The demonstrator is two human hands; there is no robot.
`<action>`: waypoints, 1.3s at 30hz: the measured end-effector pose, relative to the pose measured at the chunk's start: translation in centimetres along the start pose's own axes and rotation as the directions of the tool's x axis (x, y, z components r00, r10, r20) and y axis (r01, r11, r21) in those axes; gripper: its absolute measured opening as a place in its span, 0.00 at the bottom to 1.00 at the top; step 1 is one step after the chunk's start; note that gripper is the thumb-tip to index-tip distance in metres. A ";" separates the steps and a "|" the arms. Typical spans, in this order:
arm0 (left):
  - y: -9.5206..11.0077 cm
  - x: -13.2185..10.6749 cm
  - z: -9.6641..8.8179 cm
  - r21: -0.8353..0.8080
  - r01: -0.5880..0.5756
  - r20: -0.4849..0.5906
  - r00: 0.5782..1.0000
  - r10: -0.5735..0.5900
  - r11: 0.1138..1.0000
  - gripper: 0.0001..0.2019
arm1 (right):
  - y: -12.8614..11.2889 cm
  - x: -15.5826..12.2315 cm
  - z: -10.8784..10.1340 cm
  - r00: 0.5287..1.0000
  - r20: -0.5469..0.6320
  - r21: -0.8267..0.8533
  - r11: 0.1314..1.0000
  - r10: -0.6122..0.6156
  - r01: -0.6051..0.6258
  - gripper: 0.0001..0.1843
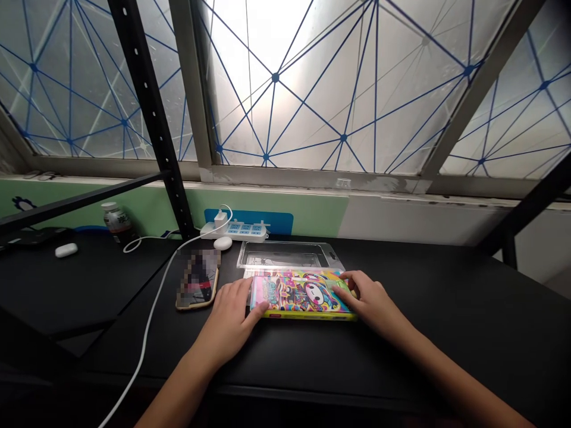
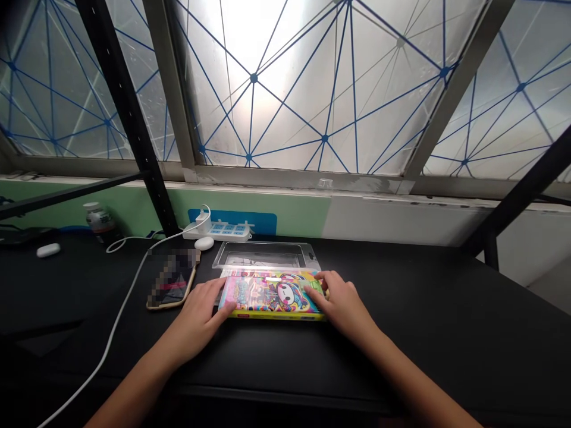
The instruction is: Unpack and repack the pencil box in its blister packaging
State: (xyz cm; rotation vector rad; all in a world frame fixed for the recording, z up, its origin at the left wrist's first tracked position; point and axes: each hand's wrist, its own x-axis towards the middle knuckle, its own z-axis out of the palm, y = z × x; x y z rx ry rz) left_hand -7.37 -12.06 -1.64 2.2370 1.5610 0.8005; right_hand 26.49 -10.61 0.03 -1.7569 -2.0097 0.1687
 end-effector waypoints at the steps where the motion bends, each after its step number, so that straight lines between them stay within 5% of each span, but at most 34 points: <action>1: 0.0 -0.1 0.0 -0.015 -0.008 0.019 1.000 0.008 1.000 0.32 | -0.2 0.0 -0.1 0.998 -0.033 -0.042 0.998 -0.046 0.045 0.21; 6: 0.1 -0.1 0.1 -0.064 0.018 0.092 0.996 -0.012 0.998 0.45 | -4.1 0.5 0.0 0.952 -0.037 -0.139 0.945 -0.303 0.295 0.12; 11: 0.1 0.0 0.0 -0.080 0.029 0.102 0.995 -0.021 0.996 0.46 | -8.1 2.2 2.0 0.921 0.056 -0.168 0.905 -0.386 0.390 0.12; 20: 0.3 0.1 -0.3 -0.125 0.001 0.117 0.993 0.013 0.992 0.51 | -8.3 3.1 3.4 0.912 -0.050 -0.115 0.909 -0.408 0.401 0.10; 29: 0.0 -0.2 -1.4 -0.171 -0.040 0.201 0.977 0.075 0.984 0.30 | -8.9 1.7 1.4 0.804 -0.289 -0.094 0.851 -0.519 0.516 0.08; 34: -0.4 -0.5 -1.9 -0.258 0.109 0.209 0.976 -0.055 0.960 0.32 | -7.9 -1.4 -2.7 0.812 -0.095 0.129 0.802 -0.576 0.583 0.07; 39: -0.3 -0.3 -1.7 -0.178 0.149 0.258 0.961 -0.101 0.973 0.36 | -3.0 -3.2 -4.8 0.880 0.228 0.268 0.896 -0.416 0.354 0.13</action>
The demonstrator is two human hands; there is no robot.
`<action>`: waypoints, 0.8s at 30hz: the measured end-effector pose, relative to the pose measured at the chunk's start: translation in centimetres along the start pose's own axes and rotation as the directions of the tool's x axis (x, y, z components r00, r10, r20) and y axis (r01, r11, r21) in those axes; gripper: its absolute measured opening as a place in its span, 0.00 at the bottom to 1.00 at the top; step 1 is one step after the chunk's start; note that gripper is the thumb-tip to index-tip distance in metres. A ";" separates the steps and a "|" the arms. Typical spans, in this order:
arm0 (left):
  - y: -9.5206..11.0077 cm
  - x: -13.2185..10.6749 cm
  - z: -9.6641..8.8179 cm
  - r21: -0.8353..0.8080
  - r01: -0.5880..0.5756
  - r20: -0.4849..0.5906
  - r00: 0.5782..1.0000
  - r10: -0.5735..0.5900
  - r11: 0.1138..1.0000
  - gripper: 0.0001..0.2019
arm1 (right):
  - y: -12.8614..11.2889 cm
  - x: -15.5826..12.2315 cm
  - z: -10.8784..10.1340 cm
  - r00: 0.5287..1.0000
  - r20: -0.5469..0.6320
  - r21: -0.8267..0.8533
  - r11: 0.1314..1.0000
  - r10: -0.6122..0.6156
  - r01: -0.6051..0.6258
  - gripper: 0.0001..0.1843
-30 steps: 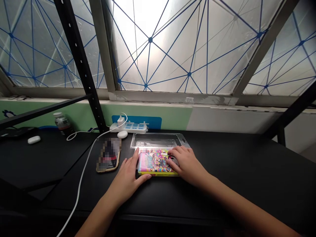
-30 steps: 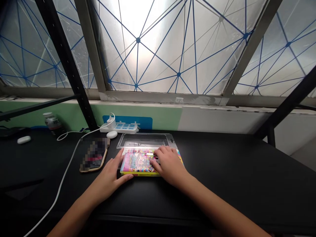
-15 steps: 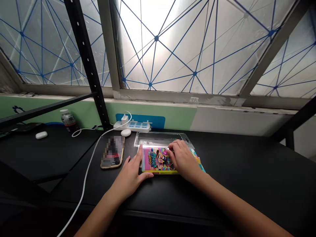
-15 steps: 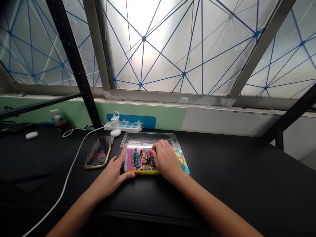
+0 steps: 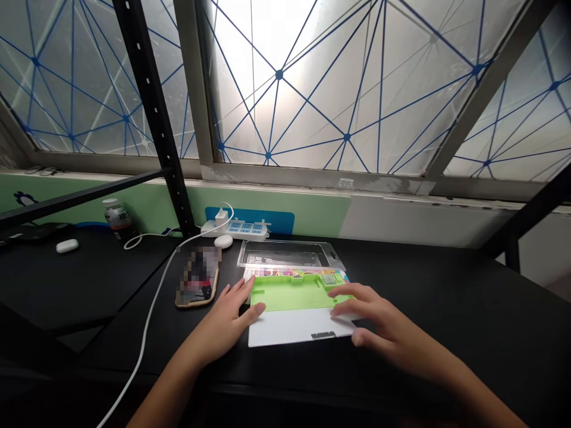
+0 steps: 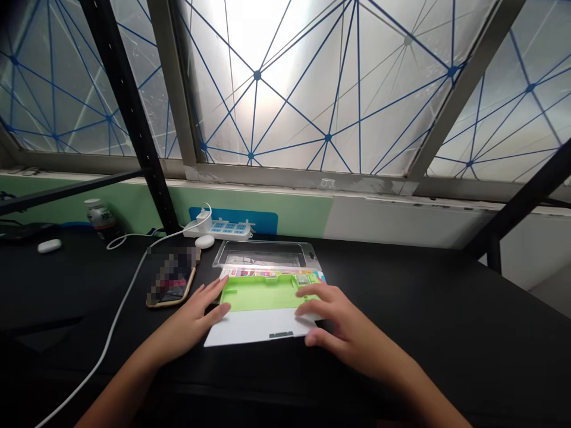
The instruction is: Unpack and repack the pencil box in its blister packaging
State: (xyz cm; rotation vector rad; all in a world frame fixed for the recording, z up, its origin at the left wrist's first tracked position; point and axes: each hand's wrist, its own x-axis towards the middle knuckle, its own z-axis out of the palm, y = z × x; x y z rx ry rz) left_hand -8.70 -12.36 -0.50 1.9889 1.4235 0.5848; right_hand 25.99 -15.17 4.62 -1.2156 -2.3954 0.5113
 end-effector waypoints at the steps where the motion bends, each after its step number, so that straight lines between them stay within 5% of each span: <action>1: 0.1 0.0 0.0 0.017 0.001 0.005 1.000 -0.001 1.000 0.37 | 1.2 -0.6 -0.1 0.998 0.010 0.023 0.998 0.057 -0.058 0.22; 4: 0.5 0.0 0.1 0.057 -0.015 0.015 1.000 0.015 0.998 0.39 | 4.5 -2.1 0.3 0.980 0.005 0.059 0.978 0.198 -0.198 0.57; 6: 0.6 0.0 0.2 0.077 -0.024 0.008 1.000 0.024 0.997 0.38 | 6.0 -2.6 0.9 0.967 -0.004 0.062 0.965 0.255 -0.254 0.63; 14: 0.0 -0.3 0.2 -0.090 0.023 -0.064 0.998 -0.029 0.996 0.35 | 6.3 -1.7 2.0 0.951 -0.095 0.132 0.950 0.295 -0.282 0.34; 20: -0.2 -0.5 0.3 -0.225 -0.087 -0.100 0.993 0.066 0.971 0.38 | 5.7 -1.3 2.0 0.946 -0.114 0.164 0.945 0.304 -0.284 0.27; 24: 0.0 -0.1 0.7 -0.158 -0.056 -0.096 0.995 0.041 0.986 0.40 | 5.7 -1.3 2.5 0.959 -0.125 0.094 0.965 0.256 -0.245 0.29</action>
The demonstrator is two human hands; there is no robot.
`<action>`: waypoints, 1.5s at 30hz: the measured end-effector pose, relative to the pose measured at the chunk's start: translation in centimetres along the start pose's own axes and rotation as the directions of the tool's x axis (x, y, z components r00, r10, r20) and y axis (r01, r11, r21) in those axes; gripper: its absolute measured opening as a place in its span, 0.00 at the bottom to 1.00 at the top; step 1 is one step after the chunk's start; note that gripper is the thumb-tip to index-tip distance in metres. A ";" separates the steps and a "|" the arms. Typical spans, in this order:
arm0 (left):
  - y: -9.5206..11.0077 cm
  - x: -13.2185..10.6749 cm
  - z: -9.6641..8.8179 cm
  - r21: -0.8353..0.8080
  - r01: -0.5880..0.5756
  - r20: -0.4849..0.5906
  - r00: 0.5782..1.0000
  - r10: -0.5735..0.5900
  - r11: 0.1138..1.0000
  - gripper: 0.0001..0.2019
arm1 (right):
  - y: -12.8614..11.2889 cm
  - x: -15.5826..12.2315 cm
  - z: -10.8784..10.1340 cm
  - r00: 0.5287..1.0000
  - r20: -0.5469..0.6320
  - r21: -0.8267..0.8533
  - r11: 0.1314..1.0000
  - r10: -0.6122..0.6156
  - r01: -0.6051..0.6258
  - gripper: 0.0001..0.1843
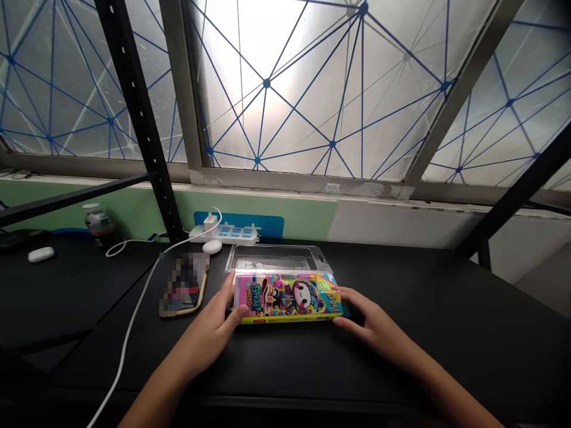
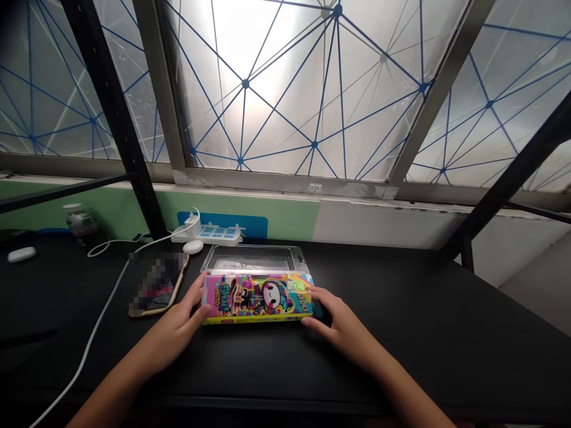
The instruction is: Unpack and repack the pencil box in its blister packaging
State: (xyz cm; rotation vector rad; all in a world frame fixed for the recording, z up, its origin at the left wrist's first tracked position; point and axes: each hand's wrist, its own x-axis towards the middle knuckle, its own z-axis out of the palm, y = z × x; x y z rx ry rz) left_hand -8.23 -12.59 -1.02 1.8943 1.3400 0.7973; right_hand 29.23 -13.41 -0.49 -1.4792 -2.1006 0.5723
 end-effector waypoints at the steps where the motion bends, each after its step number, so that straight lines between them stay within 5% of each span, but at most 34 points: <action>1: 0.1 0.1 0.1 0.052 0.014 -0.003 1.000 -0.014 0.999 0.41 | 0.1 0.0 0.2 1.000 -0.003 -0.031 0.999 -0.006 0.006 0.30; 8: 0.1 0.1 0.6 0.292 -0.107 -0.078 0.988 0.135 0.950 0.45 | 0.8 -0.1 0.8 0.998 -0.024 -0.105 0.993 -0.059 0.056 0.23; 12: 1.6 1.0 0.2 0.390 -0.276 -0.149 0.923 0.356 0.879 0.41 | 0.9 0.8 -0.6 0.974 -0.149 -0.069 0.984 -0.172 0.163 0.21; 18: 6.0 7.6 -1.9 0.419 -0.261 -0.317 0.856 0.409 0.870 0.49 | -0.3 6.5 -2.9 0.937 -0.286 -0.005 0.978 -0.203 0.210 0.19; 22: 4.9 12.1 -2.3 0.476 -0.204 -0.379 0.830 0.409 0.855 0.42 | 0.1 10.6 -1.9 0.920 -0.353 0.030 0.981 -0.170 0.192 0.19; 27: 1.1 12.8 -1.6 0.525 -0.131 -0.285 0.904 0.318 0.841 0.41 | 1.7 11.4 1.1 0.940 -0.316 0.030 0.990 -0.124 0.140 0.19; 32: 1.2 11.9 -1.2 0.645 0.000 -0.180 0.972 0.151 0.764 0.36 | 3.0 10.6 2.0 0.973 -0.221 0.063 0.995 -0.067 0.083 0.21; 41: 0.9 12.1 -0.9 0.684 -0.020 -0.130 0.980 0.149 0.729 0.34 | 2.6 10.3 2.2 0.979 -0.204 0.014 1.000 -0.014 0.017 0.29; 45: 0.7 12.3 -0.9 0.680 -0.023 -0.125 0.981 0.147 0.733 0.33 | 0.6 9.1 1.9 0.955 -0.272 -0.122 0.989 -0.115 0.085 0.26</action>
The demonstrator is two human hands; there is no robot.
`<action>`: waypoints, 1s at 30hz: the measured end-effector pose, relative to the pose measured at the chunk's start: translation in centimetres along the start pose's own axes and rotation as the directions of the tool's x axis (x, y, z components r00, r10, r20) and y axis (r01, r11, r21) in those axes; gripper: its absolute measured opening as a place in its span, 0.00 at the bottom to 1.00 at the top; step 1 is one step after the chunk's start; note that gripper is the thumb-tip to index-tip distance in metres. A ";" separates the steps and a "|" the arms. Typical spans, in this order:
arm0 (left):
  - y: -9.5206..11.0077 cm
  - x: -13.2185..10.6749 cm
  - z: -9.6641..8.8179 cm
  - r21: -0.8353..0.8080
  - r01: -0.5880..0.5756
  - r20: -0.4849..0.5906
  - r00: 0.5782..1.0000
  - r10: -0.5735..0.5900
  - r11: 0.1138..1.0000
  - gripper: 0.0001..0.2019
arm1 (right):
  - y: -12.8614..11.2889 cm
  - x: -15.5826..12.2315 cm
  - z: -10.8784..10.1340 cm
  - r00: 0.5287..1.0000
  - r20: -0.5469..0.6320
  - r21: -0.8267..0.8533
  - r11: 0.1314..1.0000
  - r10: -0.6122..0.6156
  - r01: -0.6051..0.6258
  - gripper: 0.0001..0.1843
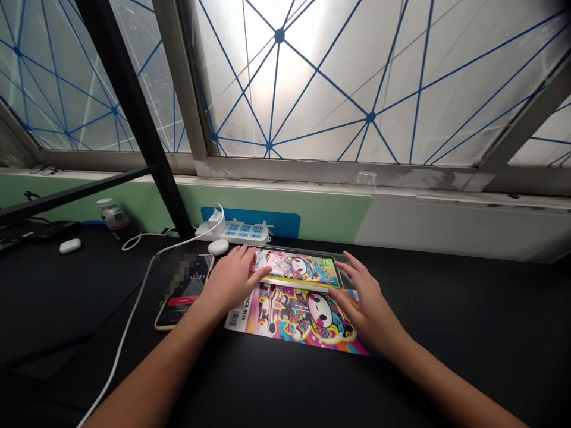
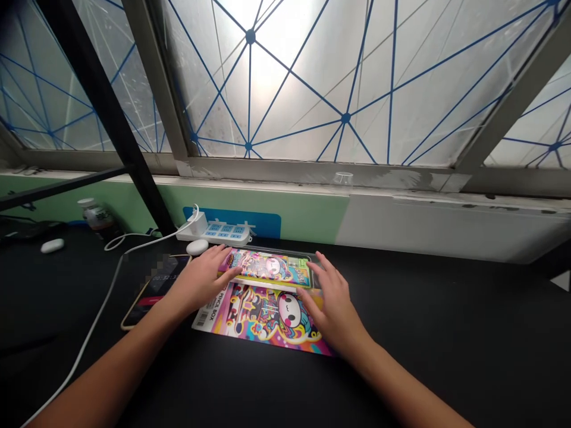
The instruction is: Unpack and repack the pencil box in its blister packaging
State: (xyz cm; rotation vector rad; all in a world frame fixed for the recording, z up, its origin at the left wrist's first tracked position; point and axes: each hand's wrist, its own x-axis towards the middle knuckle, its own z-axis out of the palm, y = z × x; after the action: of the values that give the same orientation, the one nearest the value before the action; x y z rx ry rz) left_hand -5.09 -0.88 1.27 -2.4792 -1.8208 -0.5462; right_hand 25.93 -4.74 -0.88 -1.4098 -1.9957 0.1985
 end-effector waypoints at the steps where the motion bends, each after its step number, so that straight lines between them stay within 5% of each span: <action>1: 0.1 0.1 -0.1 0.008 -0.014 -0.005 1.000 0.014 1.000 0.32 | -0.7 -0.3 -0.3 0.998 -0.023 -0.017 0.999 -0.052 0.051 0.24; 4: 0.7 0.1 -0.5 0.024 -0.084 -0.049 0.995 0.085 0.996 0.28 | -2.8 -1.3 -0.9 0.975 -0.011 0.029 0.975 -0.222 0.222 0.17; 8: 1.9 -0.1 -0.7 0.015 -0.192 -0.103 0.976 0.193 0.981 0.24 | -4.8 -2.4 -0.7 0.902 0.200 0.132 0.922 -0.383 0.363 0.18; 13: 3.3 -0.5 0.6 0.010 -0.259 -0.056 0.964 0.260 0.966 0.25 | -5.6 -2.4 -0.1 0.780 0.553 0.087 0.951 -0.293 0.296 0.39; 18: 4.4 -0.6 2.2 0.036 -0.238 0.013 0.971 0.238 0.970 0.27 | -5.8 -2.1 -0.4 0.702 0.677 0.104 0.972 -0.223 0.208 0.45; 24: 4.3 -0.2 2.1 -0.018 -0.157 0.012 0.987 0.157 0.987 0.26 | -6.4 -2.2 -0.9 0.747 0.627 0.096 0.973 -0.222 0.209 0.45; 30: 3.0 0.4 2.1 -0.005 -0.101 0.020 0.995 0.101 0.995 0.26 | -6.5 -2.1 -1.4 0.850 0.489 0.053 0.979 -0.196 0.196 0.14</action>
State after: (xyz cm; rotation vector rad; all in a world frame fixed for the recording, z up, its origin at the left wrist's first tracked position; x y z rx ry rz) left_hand -1.64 -1.05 -0.04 -2.5712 -1.6910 -0.5214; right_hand 22.10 -9.53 2.45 -1.2226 -2.5383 0.5111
